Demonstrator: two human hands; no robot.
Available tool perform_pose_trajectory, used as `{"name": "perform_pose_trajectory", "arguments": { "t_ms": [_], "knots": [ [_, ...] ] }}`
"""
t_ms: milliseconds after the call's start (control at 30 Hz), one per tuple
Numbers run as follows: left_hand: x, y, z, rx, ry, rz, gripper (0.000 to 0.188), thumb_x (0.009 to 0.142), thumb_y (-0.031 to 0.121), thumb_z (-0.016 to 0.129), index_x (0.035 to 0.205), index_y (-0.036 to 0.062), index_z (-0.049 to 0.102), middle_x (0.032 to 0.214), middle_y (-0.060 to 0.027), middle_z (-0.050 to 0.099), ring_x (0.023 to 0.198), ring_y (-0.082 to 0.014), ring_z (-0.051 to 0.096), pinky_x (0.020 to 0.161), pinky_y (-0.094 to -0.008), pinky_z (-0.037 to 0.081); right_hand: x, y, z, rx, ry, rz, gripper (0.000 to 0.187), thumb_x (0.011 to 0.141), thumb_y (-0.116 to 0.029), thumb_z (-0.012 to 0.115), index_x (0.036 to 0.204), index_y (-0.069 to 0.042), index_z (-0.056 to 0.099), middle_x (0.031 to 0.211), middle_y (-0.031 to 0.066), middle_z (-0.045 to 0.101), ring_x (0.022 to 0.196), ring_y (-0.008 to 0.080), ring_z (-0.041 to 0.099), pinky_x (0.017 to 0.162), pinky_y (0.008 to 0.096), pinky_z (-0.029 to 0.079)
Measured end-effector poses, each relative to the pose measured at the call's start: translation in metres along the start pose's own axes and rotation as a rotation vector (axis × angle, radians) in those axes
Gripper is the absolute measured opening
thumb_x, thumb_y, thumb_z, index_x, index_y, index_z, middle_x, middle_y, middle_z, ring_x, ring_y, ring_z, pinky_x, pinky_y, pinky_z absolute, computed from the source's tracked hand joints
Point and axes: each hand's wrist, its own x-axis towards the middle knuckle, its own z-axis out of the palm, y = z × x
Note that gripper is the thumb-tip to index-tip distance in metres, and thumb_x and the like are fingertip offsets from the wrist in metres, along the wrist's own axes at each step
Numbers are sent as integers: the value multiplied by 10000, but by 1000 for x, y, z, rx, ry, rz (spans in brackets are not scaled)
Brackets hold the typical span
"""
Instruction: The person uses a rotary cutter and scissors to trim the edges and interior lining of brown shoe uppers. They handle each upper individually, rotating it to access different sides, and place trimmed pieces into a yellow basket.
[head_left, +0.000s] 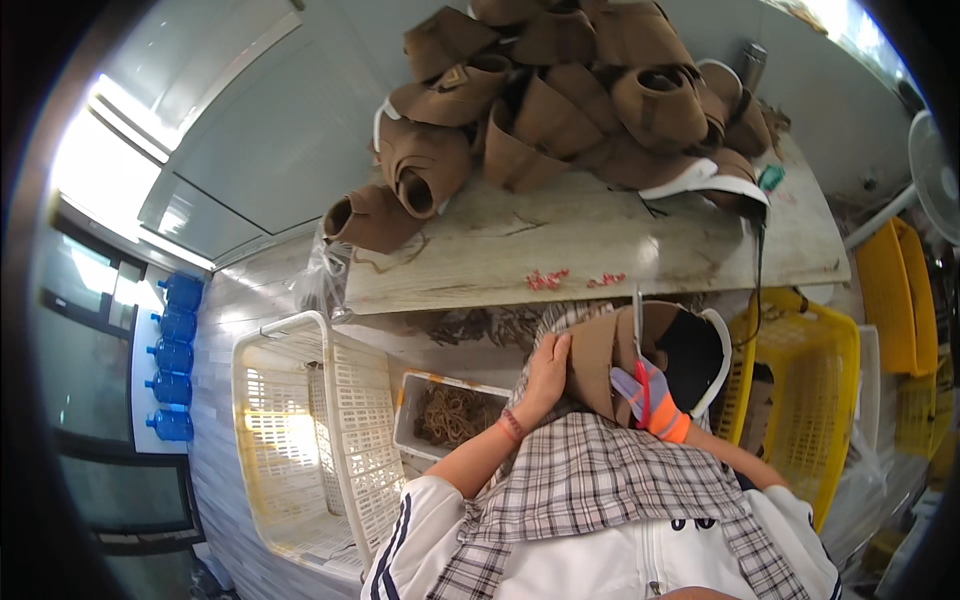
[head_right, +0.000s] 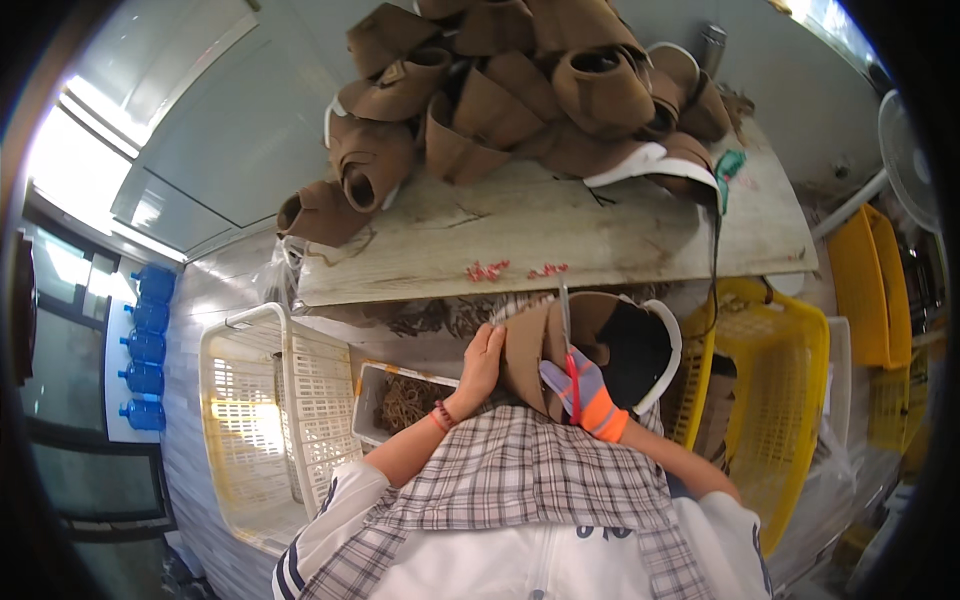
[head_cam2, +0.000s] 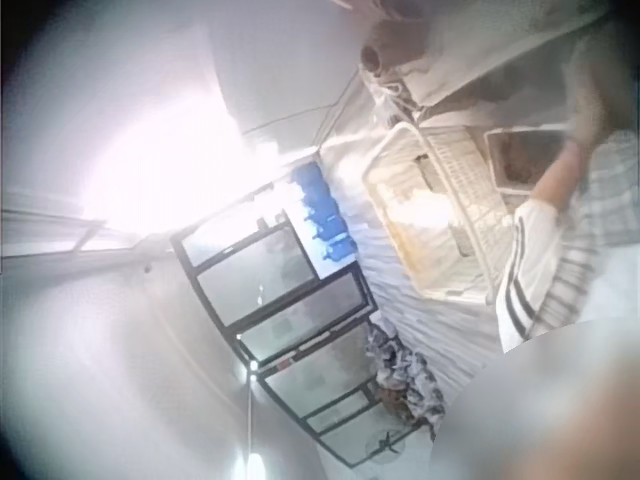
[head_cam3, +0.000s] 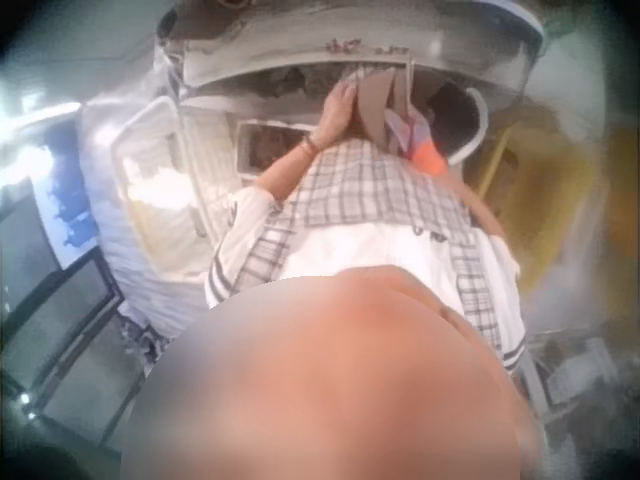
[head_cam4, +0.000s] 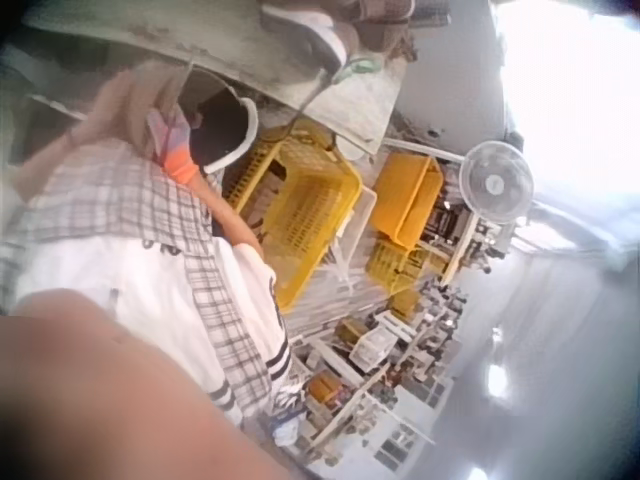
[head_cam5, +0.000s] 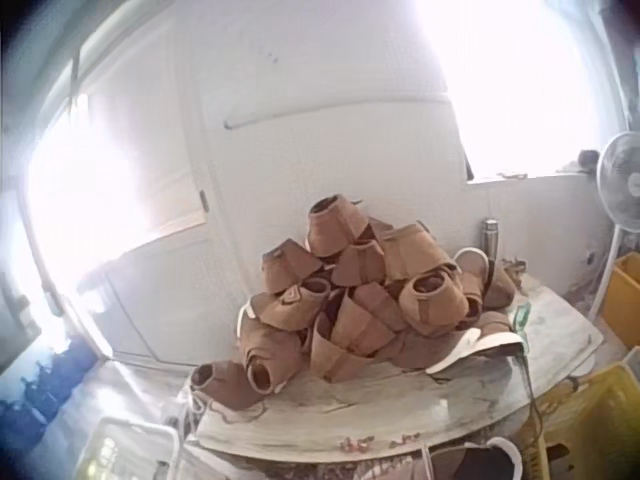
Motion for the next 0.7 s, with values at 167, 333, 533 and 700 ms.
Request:
{"name": "perform_pose_trajectory", "arguments": {
  "t_ms": [167,333,533,700],
  "knots": [
    [66,12,-113,420,527,281,181,855,149,637,1005,51,611,950,-153,600,907,-342,589,778,-421,476,-20,-59,-5,-516,-63,-208,442,995,-395,447,1117,15,558,735,63,604,475,109,517,433,228,435],
    [144,25,-264,837,1113,398,637,761,79,712,1328,75,421,1444,-207,344,1369,-387,261,1089,-516,241,-25,-79,-44,-382,140,-238,505,1014,-391,390,1171,72,518,751,106,612,490,130,533,395,240,439],
    [171,52,-328,1256,496,102,518,671,173,794,1165,113,652,1478,-178,327,1417,-358,199,1143,-505,175,-29,-73,-53,-382,117,-248,507,1019,-382,367,1188,75,508,776,124,626,497,143,534,418,245,432],
    [134,80,-326,1071,301,374,345,660,201,777,937,30,665,1439,-174,404,1350,-360,328,1096,-449,274,-23,-73,-58,-432,22,-247,501,1016,-372,344,1205,63,504,786,120,636,515,134,541,442,241,435]
  ]
}}
